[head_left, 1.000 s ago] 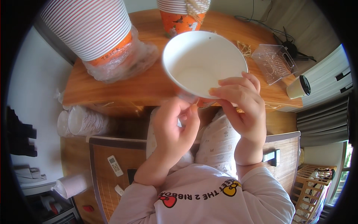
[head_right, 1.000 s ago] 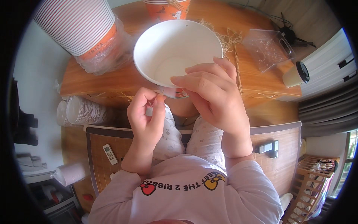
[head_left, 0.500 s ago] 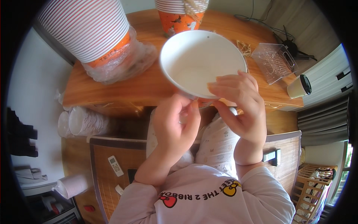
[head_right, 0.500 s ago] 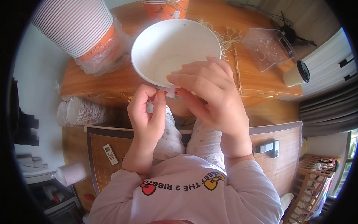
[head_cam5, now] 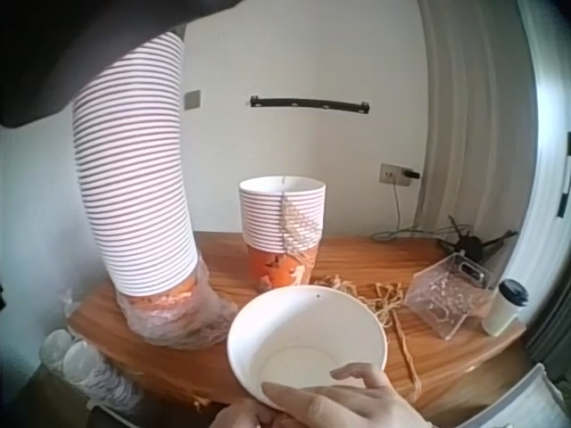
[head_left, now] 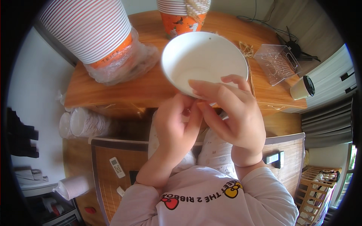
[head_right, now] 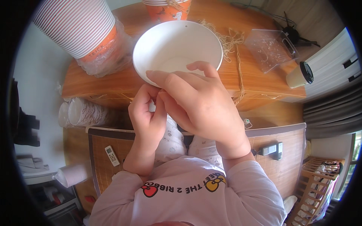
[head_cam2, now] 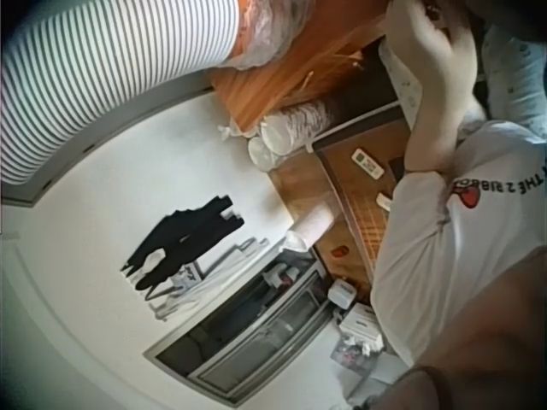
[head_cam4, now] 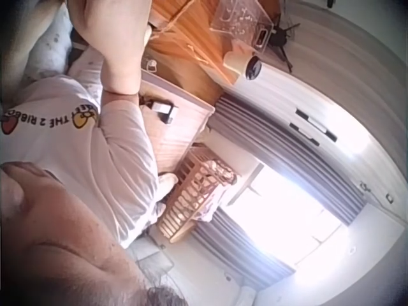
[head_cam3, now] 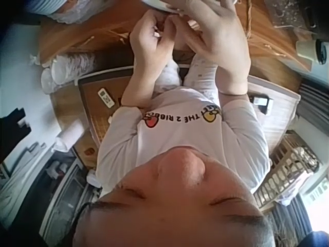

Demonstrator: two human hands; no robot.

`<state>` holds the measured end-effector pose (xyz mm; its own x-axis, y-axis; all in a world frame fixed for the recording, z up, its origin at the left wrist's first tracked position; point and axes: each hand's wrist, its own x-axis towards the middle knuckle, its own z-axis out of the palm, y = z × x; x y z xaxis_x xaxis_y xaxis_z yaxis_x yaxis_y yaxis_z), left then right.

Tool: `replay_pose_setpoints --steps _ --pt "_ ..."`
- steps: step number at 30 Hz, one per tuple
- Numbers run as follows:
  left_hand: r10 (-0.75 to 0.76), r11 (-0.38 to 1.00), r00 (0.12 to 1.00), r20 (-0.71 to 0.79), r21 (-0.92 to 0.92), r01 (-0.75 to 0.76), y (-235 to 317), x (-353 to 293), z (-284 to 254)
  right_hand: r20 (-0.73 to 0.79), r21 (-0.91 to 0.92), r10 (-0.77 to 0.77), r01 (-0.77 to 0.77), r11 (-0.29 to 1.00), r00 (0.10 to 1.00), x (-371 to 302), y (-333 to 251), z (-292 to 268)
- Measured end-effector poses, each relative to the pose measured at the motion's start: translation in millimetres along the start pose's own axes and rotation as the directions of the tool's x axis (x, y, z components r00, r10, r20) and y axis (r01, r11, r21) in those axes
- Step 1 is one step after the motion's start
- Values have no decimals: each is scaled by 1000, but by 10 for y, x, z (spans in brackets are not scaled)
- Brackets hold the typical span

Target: Thread a twine string through holes in a paper bucket and tie knots to secure it for a handle.

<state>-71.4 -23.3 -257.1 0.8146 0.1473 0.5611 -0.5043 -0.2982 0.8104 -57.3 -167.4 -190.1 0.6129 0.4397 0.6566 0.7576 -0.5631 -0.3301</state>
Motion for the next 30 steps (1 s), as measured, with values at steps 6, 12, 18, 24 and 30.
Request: replay_pose_setpoints --steps 6,12,18,24,30 --pt "-49 993 999 17 -105 50 5 -44 -11 -4 75 4 -3 997 1000 -20 23 2" --pt "-73 880 995 61 -465 93 21 -103 -47 -294 54 -227 254 966 928 -235 50 66" --pt "-88 713 927 365 -627 314 0 -48 -131 -243 99 -315 347 933 917 -632 100 314" --pt "-93 668 907 411 -650 363 36 -29 -98 -482 348 -11 202 915 876 -930 137 543" --pt "-138 802 903 408 -489 344 57 -85 -140 -88 760 434 -221 611 897 -907 -30 697"
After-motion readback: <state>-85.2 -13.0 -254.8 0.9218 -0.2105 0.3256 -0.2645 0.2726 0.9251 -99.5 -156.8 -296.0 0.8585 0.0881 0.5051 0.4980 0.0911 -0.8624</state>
